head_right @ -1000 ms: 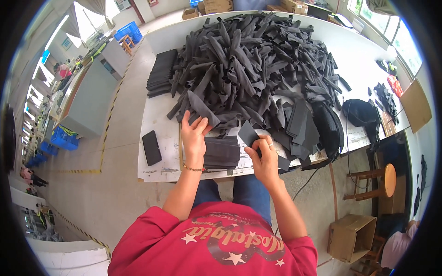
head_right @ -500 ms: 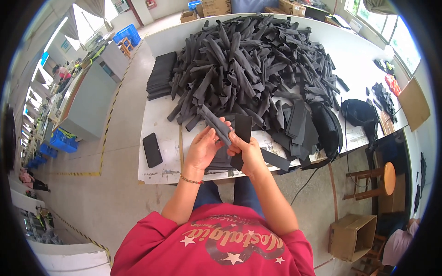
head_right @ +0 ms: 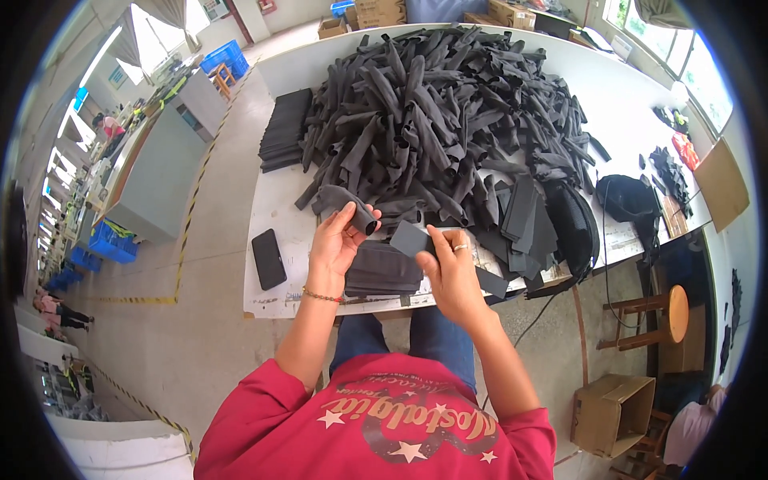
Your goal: Inspecting small black rectangular foam components and organizing them into neat stacks on a workbench.
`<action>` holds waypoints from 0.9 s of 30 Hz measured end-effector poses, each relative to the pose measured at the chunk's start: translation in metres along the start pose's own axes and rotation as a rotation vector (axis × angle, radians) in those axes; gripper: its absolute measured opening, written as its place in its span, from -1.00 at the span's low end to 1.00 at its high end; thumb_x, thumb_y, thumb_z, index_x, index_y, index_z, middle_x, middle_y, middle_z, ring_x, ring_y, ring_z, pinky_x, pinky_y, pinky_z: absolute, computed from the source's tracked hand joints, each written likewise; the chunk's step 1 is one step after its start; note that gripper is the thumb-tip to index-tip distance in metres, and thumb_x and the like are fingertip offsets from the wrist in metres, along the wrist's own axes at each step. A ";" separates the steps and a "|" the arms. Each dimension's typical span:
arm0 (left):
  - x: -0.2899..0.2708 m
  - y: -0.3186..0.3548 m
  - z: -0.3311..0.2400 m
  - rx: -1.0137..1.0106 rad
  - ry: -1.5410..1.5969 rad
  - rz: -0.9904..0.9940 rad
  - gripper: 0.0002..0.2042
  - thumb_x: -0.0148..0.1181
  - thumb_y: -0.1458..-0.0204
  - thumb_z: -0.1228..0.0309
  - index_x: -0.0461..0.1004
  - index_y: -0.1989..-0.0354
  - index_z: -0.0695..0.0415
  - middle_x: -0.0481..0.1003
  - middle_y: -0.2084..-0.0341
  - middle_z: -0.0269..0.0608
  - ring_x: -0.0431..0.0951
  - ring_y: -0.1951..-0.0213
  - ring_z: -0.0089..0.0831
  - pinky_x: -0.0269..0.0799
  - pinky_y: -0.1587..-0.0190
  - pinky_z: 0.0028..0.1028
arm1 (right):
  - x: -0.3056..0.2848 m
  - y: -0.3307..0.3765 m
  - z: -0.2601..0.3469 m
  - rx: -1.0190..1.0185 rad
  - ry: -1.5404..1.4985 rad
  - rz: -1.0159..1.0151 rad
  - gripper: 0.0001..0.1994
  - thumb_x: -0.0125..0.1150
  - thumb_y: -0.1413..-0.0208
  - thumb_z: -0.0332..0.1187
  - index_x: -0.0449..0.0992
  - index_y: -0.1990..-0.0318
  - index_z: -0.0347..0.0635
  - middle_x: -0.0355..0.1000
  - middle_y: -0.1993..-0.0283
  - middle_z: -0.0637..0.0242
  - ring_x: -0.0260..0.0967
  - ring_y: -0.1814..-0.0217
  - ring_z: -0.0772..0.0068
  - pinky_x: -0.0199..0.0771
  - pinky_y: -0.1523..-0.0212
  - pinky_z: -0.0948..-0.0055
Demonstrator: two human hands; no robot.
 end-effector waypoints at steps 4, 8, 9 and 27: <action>0.000 -0.002 0.007 -0.039 0.047 -0.074 -0.79 0.19 -0.15 0.41 0.49 0.18 0.33 0.58 0.26 -0.01 0.62 0.18 -0.17 0.63 0.13 -0.26 | 0.002 0.003 0.014 -0.059 0.053 0.022 -0.44 0.34 -0.05 -0.24 0.36 -0.13 -0.41 0.27 0.07 0.07 0.26 0.08 0.05 0.33 0.04 0.24; 0.003 0.000 0.011 -0.064 0.032 -0.075 -0.78 0.18 -0.15 0.41 0.49 0.17 0.36 0.58 0.25 0.01 0.62 0.19 -0.23 0.63 0.14 -0.30 | 0.007 0.001 0.010 -0.224 0.192 -0.035 -0.41 0.40 0.04 -0.28 0.37 -0.13 -0.38 0.28 0.08 0.09 0.25 0.07 0.04 0.34 0.07 0.18; 0.004 0.001 0.011 -0.063 0.031 -0.075 -0.78 0.18 -0.15 0.41 0.49 0.17 0.36 0.58 0.25 0.01 0.62 0.19 -0.23 0.63 0.14 -0.30 | 0.007 0.001 0.011 -0.227 0.156 -0.036 -0.40 0.42 0.07 -0.30 0.37 -0.14 -0.36 0.28 0.08 0.10 0.24 0.07 0.04 0.34 0.08 0.17; 0.011 0.009 0.009 -0.090 0.022 -0.082 -0.77 0.16 -0.17 0.40 0.48 0.17 0.36 0.57 0.22 0.03 0.62 0.19 -0.24 0.61 0.09 -0.31 | 0.010 0.002 0.018 -0.006 -0.082 -0.201 -0.65 0.49 0.25 -0.49 0.57 0.21 -0.24 0.42 0.17 0.20 0.34 0.11 0.16 0.40 0.12 0.31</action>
Point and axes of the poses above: each hand's wrist, its own y-axis away from the middle knuckle, its own x-axis out of the palm, z = x × y, the point moved 2 cm from there along -y, towards the middle knuckle
